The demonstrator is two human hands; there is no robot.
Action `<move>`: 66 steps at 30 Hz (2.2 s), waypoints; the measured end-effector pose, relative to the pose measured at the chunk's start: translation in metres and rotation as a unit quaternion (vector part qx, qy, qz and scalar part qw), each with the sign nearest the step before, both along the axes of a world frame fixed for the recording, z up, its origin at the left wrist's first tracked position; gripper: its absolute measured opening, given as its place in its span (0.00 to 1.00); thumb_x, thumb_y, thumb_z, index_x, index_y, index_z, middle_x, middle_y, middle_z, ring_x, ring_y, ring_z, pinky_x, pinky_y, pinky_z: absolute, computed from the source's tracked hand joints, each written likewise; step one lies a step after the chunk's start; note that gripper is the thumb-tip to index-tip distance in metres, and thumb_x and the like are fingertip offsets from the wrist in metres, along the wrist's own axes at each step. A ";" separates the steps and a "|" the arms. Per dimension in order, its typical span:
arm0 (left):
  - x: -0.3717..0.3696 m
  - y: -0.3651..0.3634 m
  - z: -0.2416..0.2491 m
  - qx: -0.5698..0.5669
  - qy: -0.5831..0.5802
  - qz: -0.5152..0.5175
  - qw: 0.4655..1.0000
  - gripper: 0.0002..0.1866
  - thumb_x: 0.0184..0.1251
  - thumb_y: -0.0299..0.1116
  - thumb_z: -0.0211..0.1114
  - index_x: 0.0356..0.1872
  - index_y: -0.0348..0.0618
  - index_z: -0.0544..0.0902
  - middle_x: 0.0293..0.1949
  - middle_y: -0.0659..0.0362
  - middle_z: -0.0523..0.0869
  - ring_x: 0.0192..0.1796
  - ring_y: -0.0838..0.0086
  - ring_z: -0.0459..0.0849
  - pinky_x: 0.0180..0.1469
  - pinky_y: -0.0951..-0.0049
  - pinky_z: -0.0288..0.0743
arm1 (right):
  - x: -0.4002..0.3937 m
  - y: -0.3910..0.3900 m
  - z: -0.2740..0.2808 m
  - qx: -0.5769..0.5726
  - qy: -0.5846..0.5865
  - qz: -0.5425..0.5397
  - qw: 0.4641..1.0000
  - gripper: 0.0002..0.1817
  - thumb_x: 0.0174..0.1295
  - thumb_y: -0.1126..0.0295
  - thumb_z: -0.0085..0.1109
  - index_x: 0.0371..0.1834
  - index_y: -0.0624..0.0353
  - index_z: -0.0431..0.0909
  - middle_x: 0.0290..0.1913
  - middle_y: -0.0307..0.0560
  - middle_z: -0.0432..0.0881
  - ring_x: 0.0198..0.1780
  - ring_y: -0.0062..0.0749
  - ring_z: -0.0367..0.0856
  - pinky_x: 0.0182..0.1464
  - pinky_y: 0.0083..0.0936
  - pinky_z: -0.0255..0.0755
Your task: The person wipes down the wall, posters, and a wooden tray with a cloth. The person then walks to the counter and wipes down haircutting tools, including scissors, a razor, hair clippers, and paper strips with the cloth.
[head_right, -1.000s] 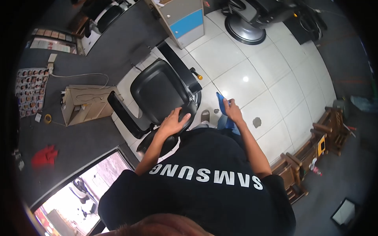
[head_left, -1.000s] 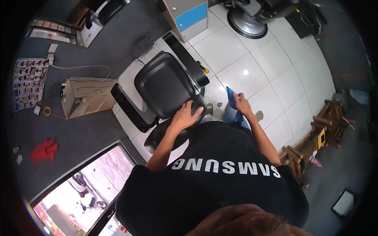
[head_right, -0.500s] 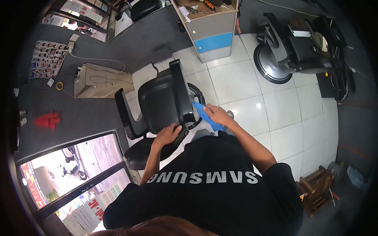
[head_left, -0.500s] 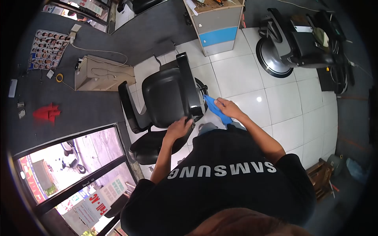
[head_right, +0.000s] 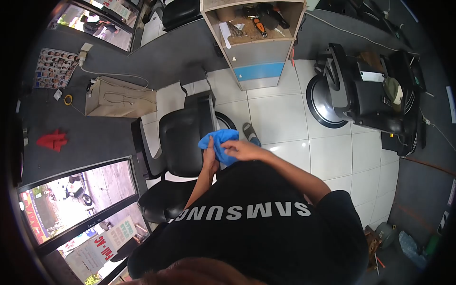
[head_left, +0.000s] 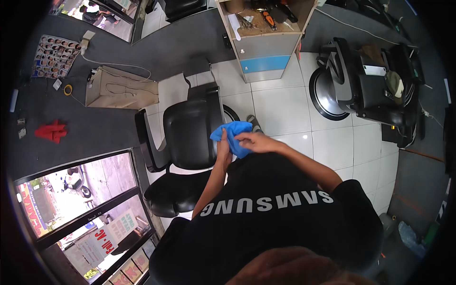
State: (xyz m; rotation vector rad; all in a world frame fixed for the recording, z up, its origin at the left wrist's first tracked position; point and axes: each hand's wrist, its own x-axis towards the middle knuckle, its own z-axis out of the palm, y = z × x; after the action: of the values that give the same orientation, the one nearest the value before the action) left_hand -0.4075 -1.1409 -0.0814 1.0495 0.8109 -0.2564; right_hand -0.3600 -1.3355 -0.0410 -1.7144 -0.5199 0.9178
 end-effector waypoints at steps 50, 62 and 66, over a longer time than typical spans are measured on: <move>0.275 -0.089 0.028 -0.187 -0.157 0.136 0.960 0.38 0.81 0.61 0.53 0.78 0.43 0.63 0.74 0.52 0.73 0.74 0.59 0.73 0.75 0.51 0.68 | 0.437 -0.094 -0.040 -0.052 -0.077 -0.133 0.987 0.11 0.70 0.63 0.61 0.38 0.60 0.78 0.32 0.56 0.89 0.24 0.33 0.87 0.24 0.28 0.76; 0.283 -0.129 0.043 -0.465 -0.165 0.251 0.833 0.38 0.83 0.64 0.32 0.71 0.41 0.71 0.65 0.46 0.78 0.63 0.50 0.77 0.64 0.44 0.71 | 0.334 -0.101 0.010 0.031 0.165 -0.022 0.986 0.18 0.80 0.58 0.53 0.44 0.65 0.80 0.32 0.49 0.89 0.15 0.22 0.78 0.16 0.20 0.64; 0.283 -0.140 0.039 -0.324 -0.179 0.152 0.917 0.27 0.85 0.52 0.46 0.69 0.41 0.72 0.59 0.52 0.81 0.57 0.61 0.80 0.61 0.54 0.74 | 0.334 -0.107 0.018 -0.023 0.122 0.000 0.992 0.20 0.80 0.56 0.54 0.41 0.63 0.83 0.29 0.48 0.89 0.14 0.21 0.75 0.17 0.20 0.64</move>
State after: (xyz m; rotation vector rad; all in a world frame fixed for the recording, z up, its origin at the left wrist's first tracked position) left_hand -0.1249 -1.2810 -0.0422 0.3182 0.4860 -0.0495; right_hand -0.0257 -1.4429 -0.0226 -1.6141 -0.3375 1.1291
